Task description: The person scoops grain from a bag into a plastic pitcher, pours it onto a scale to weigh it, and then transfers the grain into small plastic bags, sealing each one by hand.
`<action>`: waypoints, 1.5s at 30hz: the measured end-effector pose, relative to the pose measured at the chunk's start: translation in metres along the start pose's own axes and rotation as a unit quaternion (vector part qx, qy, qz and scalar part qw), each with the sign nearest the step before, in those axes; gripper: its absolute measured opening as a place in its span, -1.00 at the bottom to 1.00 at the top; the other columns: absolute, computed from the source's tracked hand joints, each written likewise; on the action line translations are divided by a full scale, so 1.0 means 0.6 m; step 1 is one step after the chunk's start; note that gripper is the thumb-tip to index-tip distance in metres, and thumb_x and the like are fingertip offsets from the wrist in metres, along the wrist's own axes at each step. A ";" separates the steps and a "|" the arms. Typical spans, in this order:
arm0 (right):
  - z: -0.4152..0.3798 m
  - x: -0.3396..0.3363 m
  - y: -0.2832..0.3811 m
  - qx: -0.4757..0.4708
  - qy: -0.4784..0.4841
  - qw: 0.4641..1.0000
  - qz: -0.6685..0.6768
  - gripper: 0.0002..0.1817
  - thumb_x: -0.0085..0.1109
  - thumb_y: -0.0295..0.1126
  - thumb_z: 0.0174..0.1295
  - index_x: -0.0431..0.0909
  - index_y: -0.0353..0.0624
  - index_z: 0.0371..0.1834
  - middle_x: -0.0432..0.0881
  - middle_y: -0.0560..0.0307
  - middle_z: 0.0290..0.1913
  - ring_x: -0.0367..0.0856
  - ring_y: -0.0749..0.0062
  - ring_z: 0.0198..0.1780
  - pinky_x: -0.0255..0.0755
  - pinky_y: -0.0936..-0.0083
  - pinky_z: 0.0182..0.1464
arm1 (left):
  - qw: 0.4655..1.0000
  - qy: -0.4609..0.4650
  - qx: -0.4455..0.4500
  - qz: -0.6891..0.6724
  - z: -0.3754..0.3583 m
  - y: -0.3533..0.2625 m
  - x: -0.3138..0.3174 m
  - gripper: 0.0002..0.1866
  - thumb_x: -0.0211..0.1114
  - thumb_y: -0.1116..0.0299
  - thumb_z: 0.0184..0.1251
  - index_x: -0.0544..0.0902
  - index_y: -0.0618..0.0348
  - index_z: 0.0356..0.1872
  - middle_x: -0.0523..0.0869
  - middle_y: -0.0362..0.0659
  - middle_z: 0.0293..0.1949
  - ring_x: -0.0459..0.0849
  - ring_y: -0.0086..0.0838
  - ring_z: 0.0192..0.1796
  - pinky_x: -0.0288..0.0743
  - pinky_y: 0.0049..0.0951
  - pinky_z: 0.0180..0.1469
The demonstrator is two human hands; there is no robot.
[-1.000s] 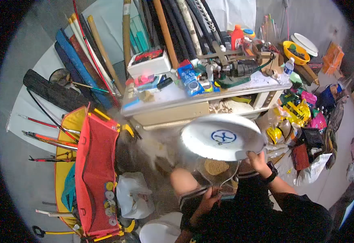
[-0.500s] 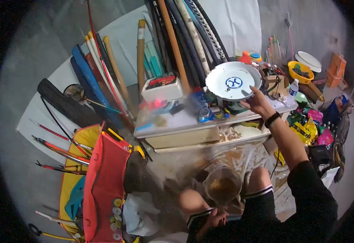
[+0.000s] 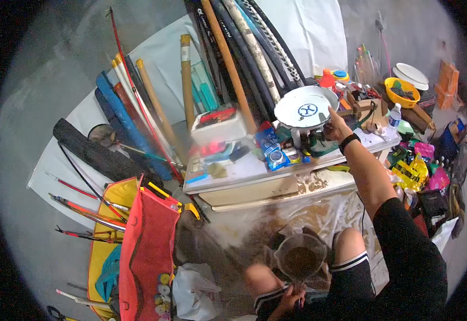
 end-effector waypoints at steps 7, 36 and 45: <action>-0.008 -0.059 0.009 -0.057 -0.024 0.996 -0.065 -0.64 0.33 -0.11 0.10 0.41 -0.07 -0.30 0.38 0.38 -0.57 0.31 0.60 -0.64 0.07 0.59 -0.66 | 0.999 0.035 0.005 0.004 -0.013 -0.025 0.021 -0.78 0.09 0.46 0.34 0.39 0.27 -0.04 0.48 -0.13 -0.40 0.51 -0.42 -0.49 0.44 -0.44 -0.50; -0.600 -0.479 -0.084 -0.243 0.007 0.889 -0.387 -0.80 0.18 -0.45 0.20 0.51 -0.27 -0.14 0.57 0.28 -0.31 0.49 0.66 -0.25 0.40 0.65 -0.17 | 0.997 -0.024 0.056 -0.042 -0.146 -0.036 0.100 -0.72 0.16 0.47 0.25 0.40 0.24 -0.02 0.49 -0.18 -0.47 0.48 -0.48 -0.60 0.41 -0.48 -0.56; -1.043 -0.079 -0.129 0.008 0.636 0.769 -0.068 -0.80 0.10 -0.51 0.25 0.49 -0.30 -0.08 0.60 -0.12 -0.09 0.49 0.10 0.07 0.30 0.19 0.14 | 0.994 -0.001 0.084 -0.063 -0.143 -0.009 0.057 -0.77 0.13 0.51 0.27 0.39 0.17 -0.06 0.47 -0.19 -0.44 0.46 -0.48 -0.58 0.41 -0.46 -0.54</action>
Point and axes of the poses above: each hand's wrist, its own z-axis towards the middle knuckle, its own x-axis out of the palm, y = z × x, the point moved 8 cm from there along z, towards the middle knuckle
